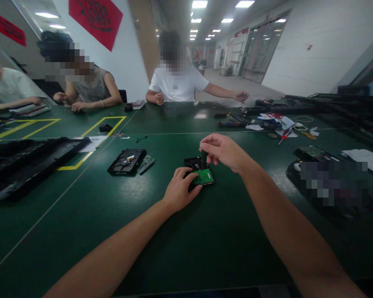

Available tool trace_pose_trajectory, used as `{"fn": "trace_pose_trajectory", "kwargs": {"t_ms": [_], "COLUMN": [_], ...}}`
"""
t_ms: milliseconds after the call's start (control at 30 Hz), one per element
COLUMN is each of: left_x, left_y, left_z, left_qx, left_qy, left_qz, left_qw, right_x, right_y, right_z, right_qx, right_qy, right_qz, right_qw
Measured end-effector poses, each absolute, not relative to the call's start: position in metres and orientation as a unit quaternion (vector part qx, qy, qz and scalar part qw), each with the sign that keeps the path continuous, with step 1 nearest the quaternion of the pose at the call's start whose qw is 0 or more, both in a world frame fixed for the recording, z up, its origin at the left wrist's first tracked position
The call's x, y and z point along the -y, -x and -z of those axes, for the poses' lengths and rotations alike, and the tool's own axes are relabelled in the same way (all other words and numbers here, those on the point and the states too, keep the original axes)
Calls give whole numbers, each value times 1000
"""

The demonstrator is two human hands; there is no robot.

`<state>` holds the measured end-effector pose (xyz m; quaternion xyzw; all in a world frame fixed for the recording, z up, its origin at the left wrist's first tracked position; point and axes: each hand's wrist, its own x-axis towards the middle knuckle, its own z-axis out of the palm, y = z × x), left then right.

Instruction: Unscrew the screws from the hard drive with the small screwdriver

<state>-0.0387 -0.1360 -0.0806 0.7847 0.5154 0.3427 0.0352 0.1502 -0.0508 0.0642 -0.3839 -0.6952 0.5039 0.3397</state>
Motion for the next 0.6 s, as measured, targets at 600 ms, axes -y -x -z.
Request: {"fn": "trace_pose_trajectory", "kwargs": {"t_ms": [600], "left_x": [136], "left_y": [38], "left_z": [81], "left_qx": [-521], "left_qy": [-783], "left_qz": [-339], "left_qw": [32], "right_x": [50], "right_y": [-145], "right_z": [-63], "right_qx": [673], "right_qy": [381], "right_qz": [-537], "right_qw": [337]}}
